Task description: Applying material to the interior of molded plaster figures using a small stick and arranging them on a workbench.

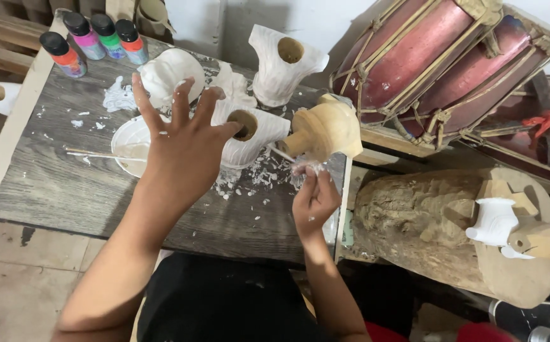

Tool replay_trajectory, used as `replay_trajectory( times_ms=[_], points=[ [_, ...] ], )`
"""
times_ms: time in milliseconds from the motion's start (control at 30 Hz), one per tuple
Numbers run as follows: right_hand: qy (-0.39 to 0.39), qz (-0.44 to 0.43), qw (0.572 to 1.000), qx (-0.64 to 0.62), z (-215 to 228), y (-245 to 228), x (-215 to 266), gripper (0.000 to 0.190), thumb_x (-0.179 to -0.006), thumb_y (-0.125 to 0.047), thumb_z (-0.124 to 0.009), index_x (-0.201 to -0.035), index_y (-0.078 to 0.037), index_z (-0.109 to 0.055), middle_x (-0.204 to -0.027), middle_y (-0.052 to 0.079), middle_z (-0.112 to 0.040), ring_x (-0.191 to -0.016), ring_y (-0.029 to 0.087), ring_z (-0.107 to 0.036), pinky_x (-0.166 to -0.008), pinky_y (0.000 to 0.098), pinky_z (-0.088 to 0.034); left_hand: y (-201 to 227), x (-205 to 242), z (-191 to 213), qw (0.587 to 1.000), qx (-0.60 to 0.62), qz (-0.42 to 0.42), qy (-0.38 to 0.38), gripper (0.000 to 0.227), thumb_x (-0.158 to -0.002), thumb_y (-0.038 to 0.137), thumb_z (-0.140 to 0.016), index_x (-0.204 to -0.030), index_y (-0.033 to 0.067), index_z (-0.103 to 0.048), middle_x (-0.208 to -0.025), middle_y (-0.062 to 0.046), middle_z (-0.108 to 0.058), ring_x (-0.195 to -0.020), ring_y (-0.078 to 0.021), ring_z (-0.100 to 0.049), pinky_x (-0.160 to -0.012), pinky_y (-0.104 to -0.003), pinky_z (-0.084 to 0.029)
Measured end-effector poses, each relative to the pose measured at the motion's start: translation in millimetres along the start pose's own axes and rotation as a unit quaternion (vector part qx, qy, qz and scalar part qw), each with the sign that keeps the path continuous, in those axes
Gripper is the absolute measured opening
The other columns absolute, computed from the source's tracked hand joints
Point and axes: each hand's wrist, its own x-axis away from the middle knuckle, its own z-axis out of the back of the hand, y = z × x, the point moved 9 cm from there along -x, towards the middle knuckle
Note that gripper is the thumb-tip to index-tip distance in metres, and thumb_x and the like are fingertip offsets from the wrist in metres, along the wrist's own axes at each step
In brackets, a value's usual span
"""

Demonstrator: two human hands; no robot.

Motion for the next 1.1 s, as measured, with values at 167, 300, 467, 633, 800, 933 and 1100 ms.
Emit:
replay_trajectory(
  times_ms=[167, 300, 467, 633, 800, 933, 1100],
  points=[
    [0.018, -0.012, 0.999, 0.037, 13.2, 3.1, 17.4, 0.019, -0.108, -0.005, -0.050, -0.104, 0.002, -0.067, -0.091, 0.012, -0.074, -0.075, 0.018, -0.072, -0.063, 0.0251, -0.060, -1.1, -1.8, -2.3, 0.999, 0.003, 0.016, -0.039, 0.069, -0.068, -0.013, -0.054, -0.116, 0.0334, -0.070, -0.150, -0.016, -0.047, -0.152, -0.0542, -0.031, -0.109, -0.084, 0.013],
    [0.055, -0.022, 0.991, 0.121, 24.3, 4.6, 40.2, 0.034, -0.105, -0.011, -0.056, -0.072, -0.007, -0.050, -0.054, -0.004, -0.030, -0.050, 0.008, -0.019, -0.047, 0.0276, -0.015, -1.0, 1.7, -1.4, 1.000, 0.007, 0.004, -0.014, 0.063, -0.070, -0.011, -0.055, -0.117, 0.0291, -0.071, -0.149, -0.017, -0.048, -0.150, -0.0545, -0.033, -0.109, -0.086, 0.009],
    [0.036, -0.047, 0.996, 0.068, 18.7, -18.0, 31.6, 0.025, -0.107, -0.013, -0.052, -0.097, 0.000, -0.071, -0.072, 0.004, -0.068, -0.053, 0.009, -0.049, -0.049, 0.0240, -0.036, -2.8, 0.7, -8.3, 0.999, -0.003, 0.017, -0.048, 0.063, -0.071, -0.008, -0.055, -0.117, 0.0327, -0.068, -0.152, -0.016, -0.045, -0.152, -0.0528, -0.027, -0.108, -0.086, 0.011],
    [0.013, -0.016, 0.999, 0.028, 1.3, -20.6, 41.6, 0.018, -0.107, -0.009, -0.054, -0.102, -0.004, -0.071, -0.084, 0.005, -0.076, -0.045, 0.003, -0.038, -0.039, 0.0192, -0.026, -2.8, 1.5, -10.5, 0.999, -0.005, 0.009, -0.034, 0.064, -0.071, -0.008, -0.056, -0.119, 0.0309, -0.070, -0.150, -0.017, -0.047, -0.150, -0.0554, -0.033, -0.109, -0.085, 0.010],
    [-0.009, -0.034, 0.999, -0.033, -18.1, -51.9, 28.6, 0.024, -0.105, -0.001, -0.046, -0.093, 0.008, -0.066, -0.089, 0.018, -0.071, -0.079, 0.025, -0.071, -0.070, 0.0323, -0.060, 1.3, 0.5, -2.0, 0.999, 0.016, -0.030, -0.021, 0.059, -0.072, -0.009, -0.056, -0.120, 0.0241, -0.066, -0.153, -0.018, -0.044, -0.153, -0.0549, -0.028, -0.108, -0.086, 0.011],
    [-0.007, -0.035, 0.999, -0.002, -14.6, -20.8, 53.6, 0.022, -0.108, -0.011, -0.051, -0.099, -0.004, -0.071, -0.081, 0.004, -0.074, -0.044, 0.001, -0.034, -0.037, 0.0180, -0.023, -1.4, 6.8, 22.1, 0.997, 0.000, -0.072, 0.040, 0.061, -0.073, -0.017, -0.060, -0.121, 0.0209, -0.066, -0.148, -0.019, -0.044, -0.145, -0.0530, -0.035, -0.110, -0.088, 0.001],
    [0.130, -0.269, 0.917, -0.263, 17.4, 13.7, 62.9, 0.019, -0.112, -0.012, -0.048, -0.110, -0.004, -0.065, -0.095, 0.010, -0.072, -0.078, 0.019, -0.071, -0.070, 0.0277, -0.062, -26.7, 19.8, 83.3, 0.986, 0.099, -0.071, 0.112, 0.054, -0.088, 0.002, -0.058, -0.137, 0.0219, -0.067, -0.147, -0.012, -0.047, -0.134, -0.0388, -0.041, -0.110, -0.071, -0.038]
  ],
)
